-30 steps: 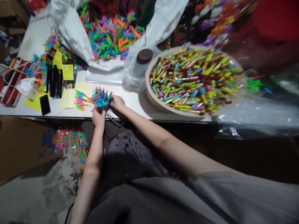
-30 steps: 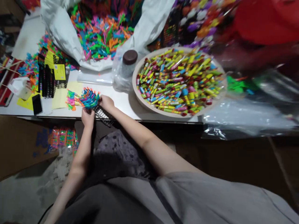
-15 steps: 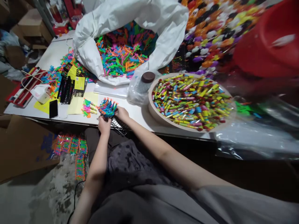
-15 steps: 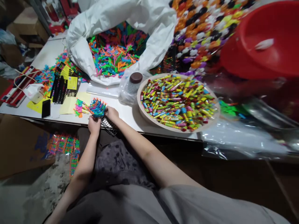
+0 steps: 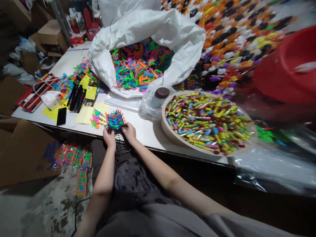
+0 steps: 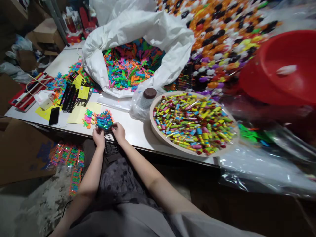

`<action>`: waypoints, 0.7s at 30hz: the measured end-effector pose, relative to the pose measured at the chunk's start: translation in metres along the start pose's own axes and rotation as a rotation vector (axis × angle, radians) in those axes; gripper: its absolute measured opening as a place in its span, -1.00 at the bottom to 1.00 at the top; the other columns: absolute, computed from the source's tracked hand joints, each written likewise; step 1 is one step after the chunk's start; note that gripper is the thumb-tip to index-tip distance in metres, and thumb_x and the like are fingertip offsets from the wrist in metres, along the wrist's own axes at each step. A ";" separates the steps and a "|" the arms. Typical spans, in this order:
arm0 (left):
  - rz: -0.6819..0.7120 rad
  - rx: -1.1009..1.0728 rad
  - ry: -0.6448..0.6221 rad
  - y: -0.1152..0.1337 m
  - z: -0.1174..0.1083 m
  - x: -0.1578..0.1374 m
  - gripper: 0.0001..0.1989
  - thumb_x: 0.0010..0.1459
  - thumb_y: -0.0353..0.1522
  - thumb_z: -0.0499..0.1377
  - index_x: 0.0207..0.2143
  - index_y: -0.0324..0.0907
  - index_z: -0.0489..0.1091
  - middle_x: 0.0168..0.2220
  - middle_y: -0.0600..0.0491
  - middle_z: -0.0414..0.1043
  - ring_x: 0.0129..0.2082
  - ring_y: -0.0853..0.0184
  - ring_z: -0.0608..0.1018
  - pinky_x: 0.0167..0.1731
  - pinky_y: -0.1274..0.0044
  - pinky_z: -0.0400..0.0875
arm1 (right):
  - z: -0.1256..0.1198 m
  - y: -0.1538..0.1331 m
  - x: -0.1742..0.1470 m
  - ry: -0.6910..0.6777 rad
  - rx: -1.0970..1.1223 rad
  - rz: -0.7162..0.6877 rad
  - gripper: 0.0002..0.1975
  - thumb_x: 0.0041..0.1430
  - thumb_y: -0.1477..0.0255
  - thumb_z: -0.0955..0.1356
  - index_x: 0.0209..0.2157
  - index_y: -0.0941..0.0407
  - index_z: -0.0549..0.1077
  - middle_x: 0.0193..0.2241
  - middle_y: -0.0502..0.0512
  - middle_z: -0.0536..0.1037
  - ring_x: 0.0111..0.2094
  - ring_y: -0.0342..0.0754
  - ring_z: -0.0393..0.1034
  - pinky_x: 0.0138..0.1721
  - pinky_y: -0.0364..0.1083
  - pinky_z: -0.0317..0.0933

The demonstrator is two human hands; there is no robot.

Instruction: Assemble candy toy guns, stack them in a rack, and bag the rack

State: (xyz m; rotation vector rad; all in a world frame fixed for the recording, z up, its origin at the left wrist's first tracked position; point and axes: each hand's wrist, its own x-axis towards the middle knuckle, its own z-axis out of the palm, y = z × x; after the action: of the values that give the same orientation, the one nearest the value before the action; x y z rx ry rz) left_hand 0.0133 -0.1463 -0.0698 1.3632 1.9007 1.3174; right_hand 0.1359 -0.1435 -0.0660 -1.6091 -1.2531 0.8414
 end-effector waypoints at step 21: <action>0.010 0.147 -0.221 0.021 -0.012 0.009 -0.87 -0.03 -0.49 0.21 -0.39 -0.20 0.30 -0.39 0.02 0.47 -0.35 0.31 0.52 -0.28 0.52 0.38 | -0.012 0.000 0.005 -0.039 -0.344 0.090 -0.88 0.05 0.36 0.32 -0.36 0.11 0.39 -0.32 0.08 0.55 -0.31 -0.05 0.38 -0.29 -0.14 0.12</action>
State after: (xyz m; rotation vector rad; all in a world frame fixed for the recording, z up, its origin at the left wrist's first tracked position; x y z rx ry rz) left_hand 0.0097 -0.1424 -0.0449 1.5239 1.8702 1.0002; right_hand 0.1478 -0.1415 -0.0619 -1.9412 -1.4193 0.7436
